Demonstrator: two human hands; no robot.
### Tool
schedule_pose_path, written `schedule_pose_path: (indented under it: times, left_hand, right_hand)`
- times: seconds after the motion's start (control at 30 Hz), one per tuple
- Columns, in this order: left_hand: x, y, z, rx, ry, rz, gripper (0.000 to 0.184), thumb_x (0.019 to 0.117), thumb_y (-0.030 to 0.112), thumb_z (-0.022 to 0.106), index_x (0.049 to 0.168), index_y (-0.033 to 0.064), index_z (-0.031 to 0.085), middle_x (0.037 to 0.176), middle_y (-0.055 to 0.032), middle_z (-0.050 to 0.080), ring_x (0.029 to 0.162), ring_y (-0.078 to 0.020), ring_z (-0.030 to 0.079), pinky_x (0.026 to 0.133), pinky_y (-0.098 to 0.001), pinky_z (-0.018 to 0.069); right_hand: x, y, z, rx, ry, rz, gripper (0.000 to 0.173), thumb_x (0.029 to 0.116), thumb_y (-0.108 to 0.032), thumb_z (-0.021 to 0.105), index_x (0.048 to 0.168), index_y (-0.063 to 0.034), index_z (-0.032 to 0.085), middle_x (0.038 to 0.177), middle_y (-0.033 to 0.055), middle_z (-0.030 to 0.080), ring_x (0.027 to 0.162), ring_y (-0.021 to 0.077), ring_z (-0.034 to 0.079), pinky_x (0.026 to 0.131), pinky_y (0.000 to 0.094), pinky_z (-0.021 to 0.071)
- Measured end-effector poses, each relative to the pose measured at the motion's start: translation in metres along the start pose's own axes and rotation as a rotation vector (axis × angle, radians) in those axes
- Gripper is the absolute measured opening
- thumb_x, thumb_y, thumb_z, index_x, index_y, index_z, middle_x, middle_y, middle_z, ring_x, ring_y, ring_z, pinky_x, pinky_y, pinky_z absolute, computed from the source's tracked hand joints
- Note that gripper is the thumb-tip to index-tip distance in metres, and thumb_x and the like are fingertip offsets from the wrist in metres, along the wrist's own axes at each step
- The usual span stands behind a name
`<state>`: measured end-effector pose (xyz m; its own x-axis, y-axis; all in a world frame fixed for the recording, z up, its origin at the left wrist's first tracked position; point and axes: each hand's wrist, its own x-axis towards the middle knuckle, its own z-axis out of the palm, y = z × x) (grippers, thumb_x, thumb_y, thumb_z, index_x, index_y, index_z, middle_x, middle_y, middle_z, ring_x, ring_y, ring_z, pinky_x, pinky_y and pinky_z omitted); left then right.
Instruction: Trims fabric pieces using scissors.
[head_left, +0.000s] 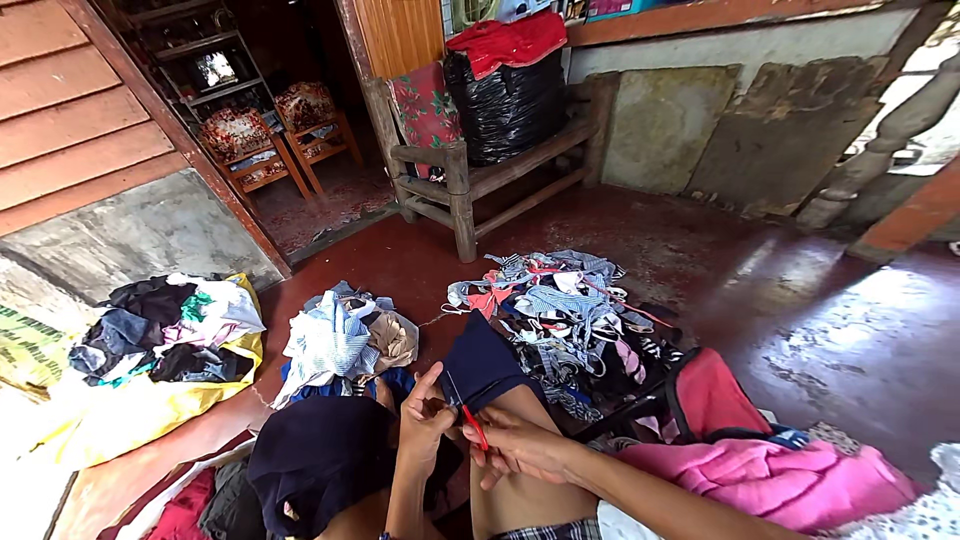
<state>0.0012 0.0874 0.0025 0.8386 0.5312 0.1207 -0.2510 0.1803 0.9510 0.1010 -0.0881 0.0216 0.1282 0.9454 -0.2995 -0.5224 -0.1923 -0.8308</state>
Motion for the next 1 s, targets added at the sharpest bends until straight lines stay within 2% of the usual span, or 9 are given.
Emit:
schedule_pose_path:
  times: [0.17, 0.27, 0.37, 0.43, 0.57, 0.73, 0.83, 0.9, 1.0]
  left_hand:
    - [0.000, -0.001, 0.000, 0.007, 0.041, -0.018, 0.069, 0.0740, -0.010, 0.068, 0.142, -0.0029, 0.056, 0.143, -0.0191, 0.055, 0.094, -0.0200, 0.066, 0.078, -0.0349, 0.0582]
    - [0.000, -0.005, 0.003, 0.000, 0.101, -0.005, 0.062, 0.0747, -0.010, 0.067, 0.136, -0.0038, 0.061, 0.141, -0.0179, 0.058, 0.089, -0.0172, 0.065, 0.076, -0.0322, 0.0563]
    - [0.002, -0.009, 0.010, -0.043, 0.221, -0.004, 0.038, 0.0887, 0.000, 0.066, 0.126, -0.0069, 0.066, 0.129, -0.0194, 0.066, 0.099, -0.0210, 0.067, 0.085, -0.0353, 0.0574]
    - [0.005, -0.011, 0.015, -0.076, 0.304, -0.002, 0.029, 0.0919, 0.000, 0.069, 0.119, -0.0089, 0.069, 0.121, -0.0204, 0.069, 0.101, -0.0227, 0.069, 0.087, -0.0361, 0.0580]
    - [0.007, -0.014, 0.018, -0.055, 0.372, 0.009, 0.028, 0.0862, -0.010, 0.068, 0.114, -0.0093, 0.071, 0.116, -0.0205, 0.071, 0.093, -0.0207, 0.069, 0.080, -0.0326, 0.0586]
    - [0.006, -0.009, 0.014, -0.059, 0.344, -0.008, 0.026, 0.0835, -0.011, 0.066, 0.109, -0.0099, 0.072, 0.109, -0.0211, 0.071, 0.086, -0.0202, 0.068, 0.073, -0.0317, 0.0585]
    - [0.003, -0.003, 0.015, -0.111, 0.330, -0.032, 0.028, 0.0827, -0.012, 0.066, 0.110, -0.0095, 0.070, 0.108, -0.0209, 0.070, 0.082, -0.0203, 0.067, 0.070, -0.0326, 0.0582]
    - [0.002, -0.002, 0.016, -0.125, 0.336, -0.044, 0.029, 0.0822, -0.013, 0.066, 0.111, -0.0093, 0.070, 0.108, -0.0203, 0.070, 0.083, -0.0197, 0.067, 0.069, -0.0317, 0.0577]
    - [0.001, -0.001, 0.018, -0.153, 0.360, -0.050, 0.029, 0.0820, -0.013, 0.066, 0.110, -0.0105, 0.070, 0.108, -0.0211, 0.070, 0.081, -0.0193, 0.066, 0.067, -0.0307, 0.0572]
  right_hand:
    - [-0.002, -0.001, 0.002, -0.006, 0.040, 0.002, 0.033, 0.0998, -0.024, 0.067, 0.125, -0.0130, 0.048, 0.092, 0.0031, 0.060, 0.074, 0.0184, 0.066, 0.072, 0.0440, 0.0621]
    - [-0.001, -0.001, 0.000, -0.023, 0.041, 0.009, 0.033, 0.0998, -0.022, 0.066, 0.125, -0.0124, 0.048, 0.092, 0.0034, 0.061, 0.075, 0.0187, 0.066, 0.073, 0.0445, 0.0622]
    - [0.000, 0.001, -0.002, -0.038, 0.033, 0.017, 0.035, 0.0991, -0.022, 0.068, 0.127, -0.0110, 0.049, 0.091, 0.0050, 0.062, 0.074, 0.0204, 0.067, 0.072, 0.0454, 0.0624]
    - [0.000, 0.001, -0.001, -0.052, 0.039, 0.022, 0.035, 0.0988, -0.022, 0.068, 0.126, -0.0107, 0.049, 0.090, 0.0051, 0.062, 0.073, 0.0205, 0.067, 0.071, 0.0450, 0.0625]
    - [0.000, 0.001, 0.000, -0.068, 0.050, 0.033, 0.034, 0.0990, -0.021, 0.067, 0.125, -0.0104, 0.048, 0.088, 0.0052, 0.062, 0.072, 0.0208, 0.067, 0.070, 0.0454, 0.0625]
    - [0.001, 0.001, -0.003, -0.081, 0.016, 0.045, 0.031, 0.1005, -0.024, 0.065, 0.125, -0.0107, 0.050, 0.088, 0.0042, 0.063, 0.071, 0.0191, 0.066, 0.072, 0.0432, 0.0621]
    - [0.001, 0.000, -0.004, -0.101, -0.001, 0.031, 0.029, 0.1013, -0.029, 0.064, 0.120, -0.0108, 0.053, 0.087, 0.0032, 0.063, 0.071, 0.0174, 0.065, 0.073, 0.0411, 0.0607]
    - [0.001, -0.003, -0.003, -0.091, -0.002, 0.028, 0.027, 0.1008, -0.034, 0.065, 0.113, -0.0117, 0.056, 0.085, 0.0019, 0.063, 0.070, 0.0163, 0.065, 0.074, 0.0403, 0.0607]
    - [-0.001, -0.005, -0.003, -0.082, 0.000, 0.029, 0.023, 0.1008, -0.028, 0.065, 0.114, -0.0119, 0.055, 0.085, 0.0013, 0.061, 0.071, 0.0162, 0.065, 0.074, 0.0408, 0.0611]
